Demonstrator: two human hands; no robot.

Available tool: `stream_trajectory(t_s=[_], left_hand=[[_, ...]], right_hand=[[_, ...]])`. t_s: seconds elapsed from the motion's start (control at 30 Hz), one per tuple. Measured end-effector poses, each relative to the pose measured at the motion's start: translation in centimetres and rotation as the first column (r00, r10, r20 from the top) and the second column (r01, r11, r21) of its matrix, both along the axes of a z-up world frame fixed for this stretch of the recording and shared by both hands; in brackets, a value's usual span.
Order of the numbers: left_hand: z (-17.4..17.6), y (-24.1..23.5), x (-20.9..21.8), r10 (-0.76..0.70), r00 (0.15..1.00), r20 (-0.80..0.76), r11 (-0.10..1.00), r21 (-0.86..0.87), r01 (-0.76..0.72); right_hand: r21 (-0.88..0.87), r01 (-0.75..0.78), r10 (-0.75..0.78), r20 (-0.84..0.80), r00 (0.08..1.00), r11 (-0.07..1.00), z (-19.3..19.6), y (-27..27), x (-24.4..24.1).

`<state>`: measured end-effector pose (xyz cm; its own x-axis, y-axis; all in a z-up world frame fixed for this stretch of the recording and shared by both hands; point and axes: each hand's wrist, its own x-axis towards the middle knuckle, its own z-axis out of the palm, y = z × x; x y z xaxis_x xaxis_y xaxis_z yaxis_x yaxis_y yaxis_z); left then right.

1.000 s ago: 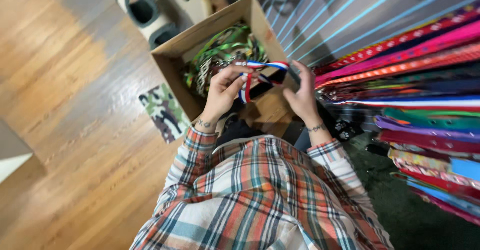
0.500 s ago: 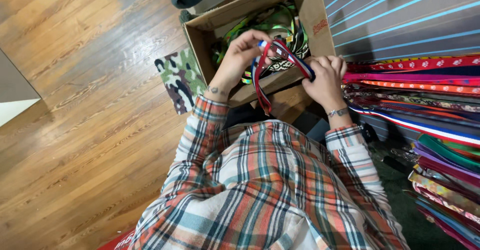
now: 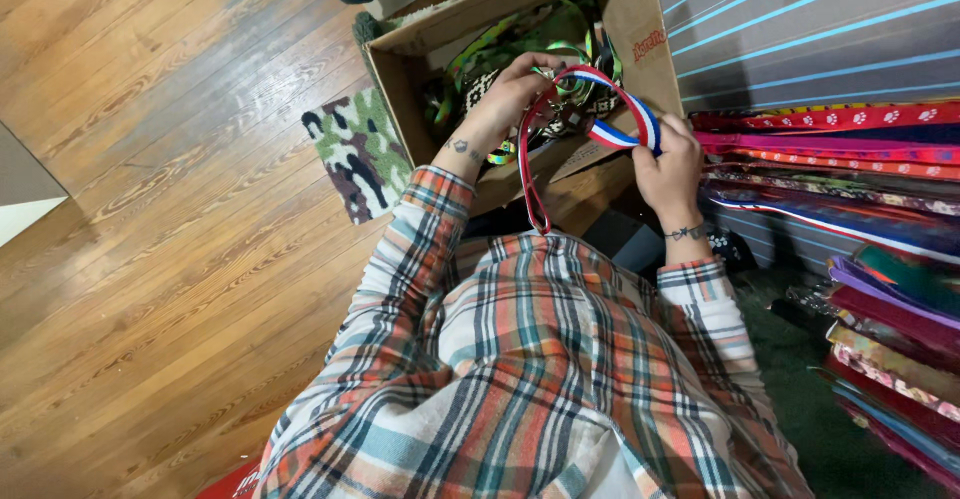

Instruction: The person takes various pet leashes and collars from a cardboard box and hangs them one by one onto metal display hooks on a wall-mounted rack.

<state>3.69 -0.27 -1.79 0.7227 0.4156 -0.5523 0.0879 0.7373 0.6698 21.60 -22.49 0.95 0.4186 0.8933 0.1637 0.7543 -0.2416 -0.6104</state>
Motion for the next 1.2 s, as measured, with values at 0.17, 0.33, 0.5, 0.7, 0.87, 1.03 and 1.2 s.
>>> stream_trajectory(t_s=[0.17,0.33,0.5,0.7,0.87,1.03,1.2], left_hand=[[-3.8,-1.8,2.7,-0.246,0.960,-0.131,0.918,0.287,0.274],[-10.6,-3.6,5.3,-0.383,0.864,-0.325,0.531,0.688,0.494],[-10.8,-4.5,6.5,-0.400,0.822,-0.405,0.353,0.759,0.547],[-13.0,-5.1,8.8,-0.351,0.843,-0.409,0.373,0.764,0.526],[-11.3,-5.5,8.2,-0.329,0.824,-0.461,0.300,0.776,0.554],[-8.8,-5.5,7.9,-0.312,0.847,-0.431,0.313,0.794,0.520],[-7.4,-4.3,7.1,-0.183,0.953,-0.240,0.506,0.808,0.301]], right_hand=[[-0.007,0.049,-0.050,-0.012,0.999,0.999,0.2,-0.9,-0.1],[0.025,0.134,-0.134,0.018,0.991,0.991,1.2,-0.8,-0.6],[-0.167,0.168,-0.133,0.201,0.971,0.972,-1.2,-2.6,0.7],[-0.254,0.148,-0.118,0.128,0.985,0.956,-1.2,-2.7,1.4],[-0.447,0.111,-0.104,0.041,0.994,0.888,0.5,-3.8,2.1],[-0.410,0.035,-0.082,-0.098,0.992,0.912,3.0,-3.3,1.2],[-0.188,-0.234,0.186,-0.241,0.953,0.954,7.5,0.3,-1.5]])
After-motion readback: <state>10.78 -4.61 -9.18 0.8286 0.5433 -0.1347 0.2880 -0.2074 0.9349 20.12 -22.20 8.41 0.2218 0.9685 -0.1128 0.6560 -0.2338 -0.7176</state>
